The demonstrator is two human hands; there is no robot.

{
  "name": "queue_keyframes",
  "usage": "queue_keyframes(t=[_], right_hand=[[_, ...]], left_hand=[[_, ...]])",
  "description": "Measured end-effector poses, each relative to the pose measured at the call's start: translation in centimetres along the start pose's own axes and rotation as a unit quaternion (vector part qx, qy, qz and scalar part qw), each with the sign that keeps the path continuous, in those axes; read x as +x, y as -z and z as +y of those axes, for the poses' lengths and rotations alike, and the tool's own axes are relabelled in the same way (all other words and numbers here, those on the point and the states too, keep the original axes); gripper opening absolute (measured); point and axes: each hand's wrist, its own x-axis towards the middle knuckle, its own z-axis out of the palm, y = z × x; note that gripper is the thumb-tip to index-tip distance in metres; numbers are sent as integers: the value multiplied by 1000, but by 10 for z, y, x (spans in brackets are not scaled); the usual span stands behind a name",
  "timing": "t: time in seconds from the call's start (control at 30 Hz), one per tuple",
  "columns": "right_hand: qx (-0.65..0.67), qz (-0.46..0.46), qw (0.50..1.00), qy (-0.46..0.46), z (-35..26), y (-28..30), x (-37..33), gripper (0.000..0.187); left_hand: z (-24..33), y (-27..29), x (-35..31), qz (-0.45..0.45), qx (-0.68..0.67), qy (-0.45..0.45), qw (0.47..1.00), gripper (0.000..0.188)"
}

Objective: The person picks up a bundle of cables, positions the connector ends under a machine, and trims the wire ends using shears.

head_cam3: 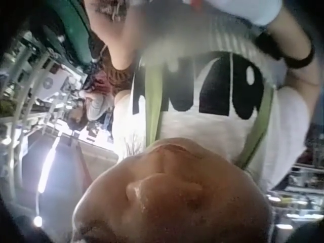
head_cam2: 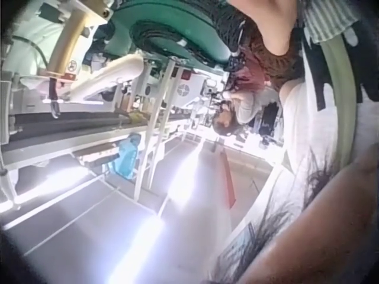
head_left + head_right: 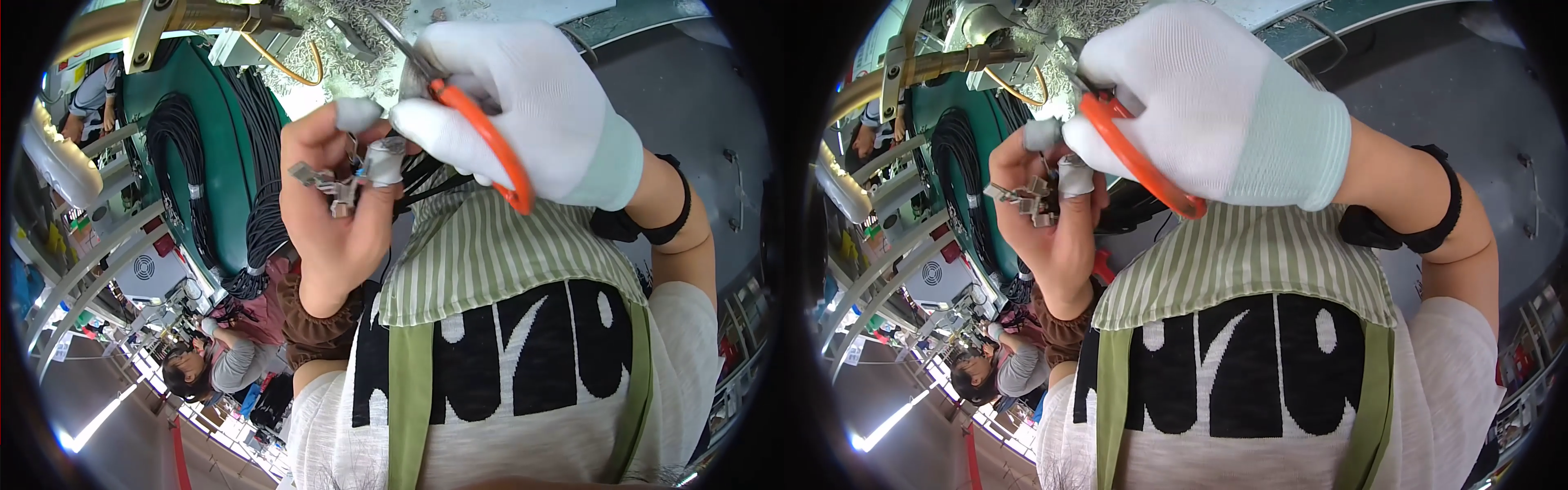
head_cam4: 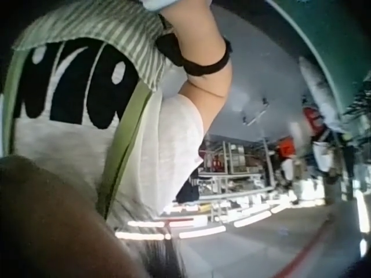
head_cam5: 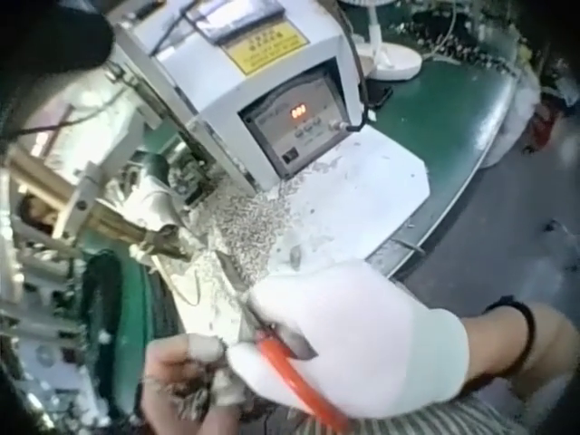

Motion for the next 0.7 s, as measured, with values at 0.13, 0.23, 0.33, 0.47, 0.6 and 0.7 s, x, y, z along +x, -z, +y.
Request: queue_keyframes(t=[0.13, 0.23, 0.33, 0.47, 0.6, 0.7], right_hand=[[188, 22, 973, -129, -19, 1, 5, 17], [186, -34, 974, -128, -14, 6, 6, 17], [188, -89, 970, -125, -3, 12, 8, 18], [232, -229, 945, 7, 33, 13, 6, 22], [387, -187, 898, -88, 31, 11, -2, 25], [437, -248, 830, -244, 33, 13, -3, 22]], left_hand=[[9, 20, 13, -123, -61, -3, 991, 18], [11, 34, 21, -272, -206, 106, 934, 17], [12, 17, 12, -153, -45, -46, 986, 21], [11, 19, 21, -156, 341, -371, 849, 25], [7, 17, 21, -122, 394, -393, 822, 29], [11, 21, 22, -180, 410, -393, 803, 27]])
